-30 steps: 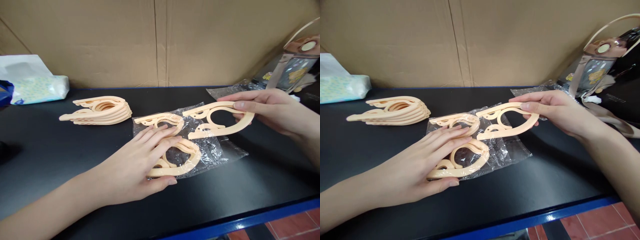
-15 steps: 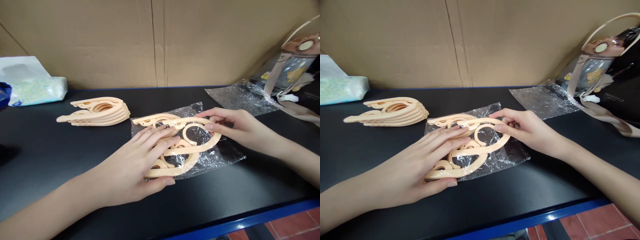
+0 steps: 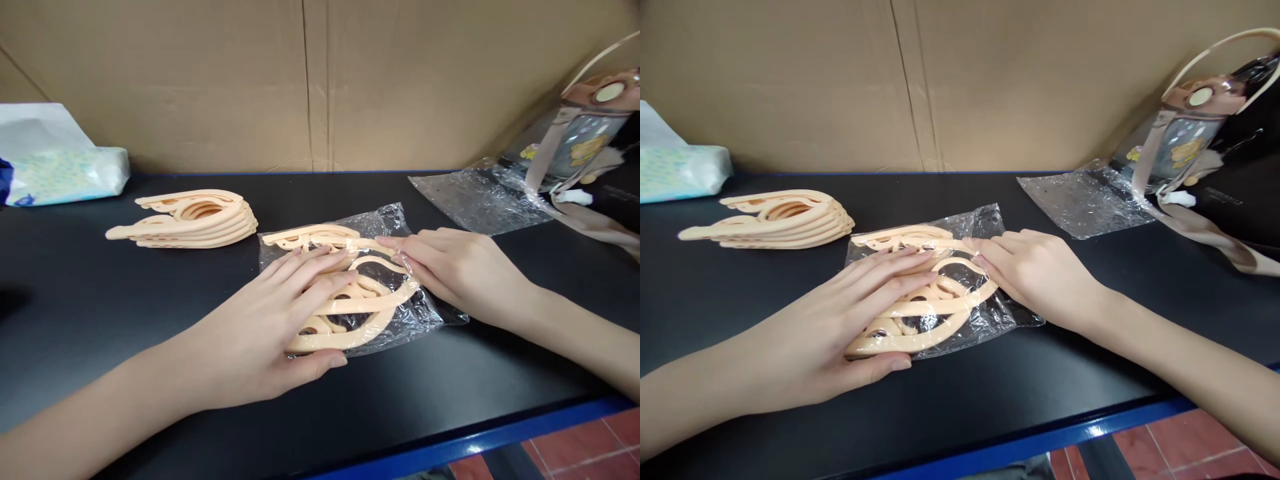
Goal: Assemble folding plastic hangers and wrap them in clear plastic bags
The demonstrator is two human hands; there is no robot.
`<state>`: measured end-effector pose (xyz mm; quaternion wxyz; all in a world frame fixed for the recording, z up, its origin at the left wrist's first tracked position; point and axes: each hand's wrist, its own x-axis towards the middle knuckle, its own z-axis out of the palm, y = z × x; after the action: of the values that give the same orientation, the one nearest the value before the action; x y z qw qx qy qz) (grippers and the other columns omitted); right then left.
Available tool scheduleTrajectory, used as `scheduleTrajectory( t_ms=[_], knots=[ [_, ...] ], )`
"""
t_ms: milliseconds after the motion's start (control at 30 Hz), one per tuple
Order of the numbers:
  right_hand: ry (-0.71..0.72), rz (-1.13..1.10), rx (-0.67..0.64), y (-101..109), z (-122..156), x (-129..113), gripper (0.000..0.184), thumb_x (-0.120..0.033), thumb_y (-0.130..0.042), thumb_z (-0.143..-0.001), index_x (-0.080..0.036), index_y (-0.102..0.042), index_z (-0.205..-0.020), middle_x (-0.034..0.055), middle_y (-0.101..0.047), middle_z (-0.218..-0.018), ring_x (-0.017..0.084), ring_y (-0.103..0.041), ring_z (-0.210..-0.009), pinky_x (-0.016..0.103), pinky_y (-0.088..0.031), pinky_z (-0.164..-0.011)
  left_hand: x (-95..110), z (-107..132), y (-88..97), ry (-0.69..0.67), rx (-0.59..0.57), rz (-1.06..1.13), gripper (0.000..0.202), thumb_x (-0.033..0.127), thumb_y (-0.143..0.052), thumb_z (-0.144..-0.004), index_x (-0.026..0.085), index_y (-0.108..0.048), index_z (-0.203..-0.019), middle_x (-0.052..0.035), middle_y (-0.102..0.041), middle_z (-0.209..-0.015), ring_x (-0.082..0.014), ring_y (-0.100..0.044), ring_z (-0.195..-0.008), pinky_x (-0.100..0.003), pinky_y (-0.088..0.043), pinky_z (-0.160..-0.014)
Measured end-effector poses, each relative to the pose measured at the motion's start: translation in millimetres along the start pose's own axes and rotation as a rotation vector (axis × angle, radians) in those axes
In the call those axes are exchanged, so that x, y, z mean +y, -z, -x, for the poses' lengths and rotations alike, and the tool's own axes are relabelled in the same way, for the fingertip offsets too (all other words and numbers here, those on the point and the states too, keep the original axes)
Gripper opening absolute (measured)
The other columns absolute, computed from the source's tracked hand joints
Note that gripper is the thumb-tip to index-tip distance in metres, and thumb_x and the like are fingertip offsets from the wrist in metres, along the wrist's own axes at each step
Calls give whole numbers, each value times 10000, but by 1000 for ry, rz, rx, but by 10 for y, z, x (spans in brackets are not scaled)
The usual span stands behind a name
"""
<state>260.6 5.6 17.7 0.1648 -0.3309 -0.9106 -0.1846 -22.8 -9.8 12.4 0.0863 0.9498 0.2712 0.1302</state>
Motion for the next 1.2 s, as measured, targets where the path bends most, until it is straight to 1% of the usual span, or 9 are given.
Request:
scheduleTrajectory(
  t_ms=[100,167,333,467,900,967,1033,1133,1200],
  knots=[
    [23,67,53,37,-4,-1,307,-185,-426,-1029,-95,-718,-1056,33,-655,-689,186,-620,-624,313,-418,-597,2,1,4,0,5,-2,630,421,-619,-928,210,-390,-1476,-84,-369,-1595,-265,-293,-1492,-456,-255,-1245],
    [-32,-31,47,80,14,37,252,-213,-482,-1013,-118,-714,-1037,28,-655,-716,174,-612,-644,304,-425,-623,0,1,3,-2,7,-3,631,420,-621,-929,210,-388,-1476,-86,-373,-1593,-266,-291,-1494,-459,-247,-1249],
    [-157,-545,-180,200,51,191,254,-408,-602,-970,-196,-699,-1071,20,-703,-912,139,-641,-774,260,-479,-690,-8,-4,-2,-2,7,-3,634,425,-630,-925,217,-388,-1472,-93,-375,-1596,-279,-293,-1498,-477,-265,-1242],
    [-224,-751,-287,194,19,222,271,-452,-609,-959,-238,-719,-1084,34,-716,-1002,154,-667,-831,273,-500,-722,1,-7,3,2,5,-8,614,417,-616,-934,219,-385,-1467,-104,-382,-1594,-293,-307,-1492,-502,-291,-1227],
    [-192,-814,-247,82,-24,127,211,-382,-565,-994,-202,-663,-1042,48,-679,-1009,156,-632,-888,261,-470,-786,11,-25,14,-1,-8,-13,620,417,-614,-932,218,-383,-1472,-106,-411,-1572,-306,-313,-1483,-504,-325,-1207],
    [-194,-843,-248,65,-31,100,209,-382,-569,-992,-199,-656,-1044,34,-662,-968,142,-607,-838,252,-458,-761,15,-27,16,5,-10,-14,626,403,-618,-931,230,-376,-1482,-101,-406,-1575,-306,-318,-1479,-506,-330,-1202],
    [-226,-876,-270,54,-31,59,210,-373,-571,-990,-198,-654,-1072,-15,-597,-801,110,-529,-687,231,-423,-661,17,-29,18,6,-7,-13,633,392,-620,-932,243,-366,-1492,-96,-399,-1579,-304,-325,-1476,-506,-331,-1201],
    [-353,-996,-329,54,-22,13,269,-408,-590,-971,-205,-664,-1132,-77,-401,-608,91,-350,-542,228,-303,-516,19,-34,21,10,-6,-6,638,391,-623,-928,259,-361,-1494,-89,-397,-1581,-307,-323,-1477,-507,-333,-1201],
    [-448,-1133,-350,56,-19,21,349,-490,-565,-969,-204,-687,-1127,-73,-367,-596,92,-319,-534,238,-264,-496,23,-36,25,13,-14,0,628,397,-619,-930,258,-369,-1488,-90,-405,-1577,-309,-324,-1478,-509,-329,-1204]
  ],
)
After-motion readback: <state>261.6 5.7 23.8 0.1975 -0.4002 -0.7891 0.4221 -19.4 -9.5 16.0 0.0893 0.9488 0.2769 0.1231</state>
